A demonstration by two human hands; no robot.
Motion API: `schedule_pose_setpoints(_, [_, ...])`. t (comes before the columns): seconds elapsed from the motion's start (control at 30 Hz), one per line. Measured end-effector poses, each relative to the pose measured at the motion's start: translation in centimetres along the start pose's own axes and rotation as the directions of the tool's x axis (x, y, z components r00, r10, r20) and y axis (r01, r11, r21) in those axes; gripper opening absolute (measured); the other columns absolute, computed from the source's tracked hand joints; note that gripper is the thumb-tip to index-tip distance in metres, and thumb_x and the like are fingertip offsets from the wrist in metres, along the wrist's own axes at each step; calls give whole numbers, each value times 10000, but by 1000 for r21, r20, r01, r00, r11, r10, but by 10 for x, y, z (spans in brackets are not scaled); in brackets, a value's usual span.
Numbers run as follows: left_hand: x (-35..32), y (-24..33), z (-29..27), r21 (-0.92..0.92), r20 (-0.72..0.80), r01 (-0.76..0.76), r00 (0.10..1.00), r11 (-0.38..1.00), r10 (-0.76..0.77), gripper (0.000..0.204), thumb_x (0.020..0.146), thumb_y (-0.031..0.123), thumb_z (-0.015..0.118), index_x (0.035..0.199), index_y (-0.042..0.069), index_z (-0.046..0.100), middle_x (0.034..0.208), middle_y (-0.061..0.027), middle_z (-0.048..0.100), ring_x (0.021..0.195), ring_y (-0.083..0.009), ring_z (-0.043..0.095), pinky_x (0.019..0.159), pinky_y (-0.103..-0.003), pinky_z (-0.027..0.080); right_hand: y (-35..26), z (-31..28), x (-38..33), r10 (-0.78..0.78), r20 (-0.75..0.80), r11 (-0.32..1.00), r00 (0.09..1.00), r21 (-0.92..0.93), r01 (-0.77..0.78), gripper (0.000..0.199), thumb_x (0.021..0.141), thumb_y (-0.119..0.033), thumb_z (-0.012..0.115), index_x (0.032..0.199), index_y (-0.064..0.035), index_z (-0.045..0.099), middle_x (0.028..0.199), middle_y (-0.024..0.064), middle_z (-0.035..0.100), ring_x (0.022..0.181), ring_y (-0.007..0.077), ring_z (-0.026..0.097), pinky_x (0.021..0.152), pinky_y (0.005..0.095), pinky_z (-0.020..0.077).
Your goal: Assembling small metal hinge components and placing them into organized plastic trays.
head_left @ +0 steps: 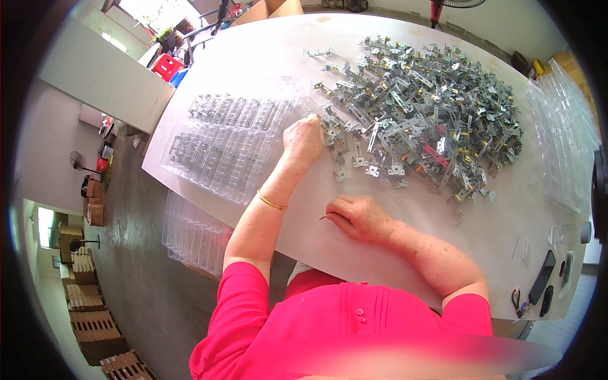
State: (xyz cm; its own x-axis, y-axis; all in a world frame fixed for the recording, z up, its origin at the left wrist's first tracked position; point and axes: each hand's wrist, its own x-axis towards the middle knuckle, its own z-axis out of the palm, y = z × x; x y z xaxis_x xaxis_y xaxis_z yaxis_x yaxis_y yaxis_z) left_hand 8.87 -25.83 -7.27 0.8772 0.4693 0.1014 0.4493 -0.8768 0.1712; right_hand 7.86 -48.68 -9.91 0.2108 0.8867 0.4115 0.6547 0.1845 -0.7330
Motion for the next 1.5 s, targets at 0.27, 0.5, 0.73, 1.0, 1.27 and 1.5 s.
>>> schedule_pose_setpoints(0.27, [-5, -6, 11, -63, -214, -43, 977, 997, 29, 244, 887, 230, 653, 946, -2, 612, 1007, -211, 649, 968, -398, 646, 836, -491, 510, 0, 2, 0, -5, 1, 1000, 1000, -1, 5, 84, 908, -145, 658, 927, -72, 623, 848, 110, 645, 799, 332, 656, 680, 425, 533])
schedule_pose_setpoints(0.5, [-17, 15, -11, -98, -186, -230, 960, 968, 210, 266, 867, 247, 673, 945, -3, 624, 1000, -188, 634, 981, -378, 621, 895, -461, 489, 6, 4, -3, 12, 19, 1000, 1000, -12, -12, 100, 922, -168, 642, 940, -75, 611, 862, 108, 632, 813, 337, 651, 701, 438, 524])
schedule_pose_setpoints(0.73, [-14, 15, -6, -187, -97, -151, 986, 971, 135, 291, 833, 272, 701, 890, -13, 684, 932, -194, 673, 943, -364, 650, 872, -446, 501, 5, 4, -3, -5, 8, 1000, 1000, -20, 5, 98, 916, -160, 643, 940, -75, 603, 857, 110, 631, 814, 336, 651, 702, 438, 525])
schedule_pose_setpoints(1.0, [-12, 18, -15, -294, -74, -46, 997, 955, 26, 254, 839, 224, 675, 875, -27, 693, 851, -194, 710, 831, -333, 696, 787, -406, 539, 6, 5, -3, 3, 12, 1000, 1000, -13, -3, 106, 912, -165, 647, 940, -75, 600, 857, 111, 632, 811, 341, 649, 694, 446, 521])
schedule_pose_setpoints(1.27, [-16, 26, -45, -575, -109, -3, 991, 818, -73, 292, 948, 250, 643, 965, -33, 713, 728, -98, 683, 673, -91, 605, 646, -292, 508, 5, 3, -2, 31, 43, 1000, 999, -2, -31, 88, 918, -156, 641, 939, -79, 602, 867, 104, 636, 821, 329, 650, 700, 440, 520])
schedule_pose_setpoints(1.5, [-23, 30, -68, -425, -288, -48, 954, 904, -85, 233, 989, 208, 566, 996, 2, 674, 756, -211, 664, 739, -381, 674, 669, -442, 517, 3, 2, -1, -18, 20, 1000, 1000, -13, 18, 85, 901, -140, 657, 923, -74, 608, 854, 96, 635, 820, 311, 650, 710, 414, 530])
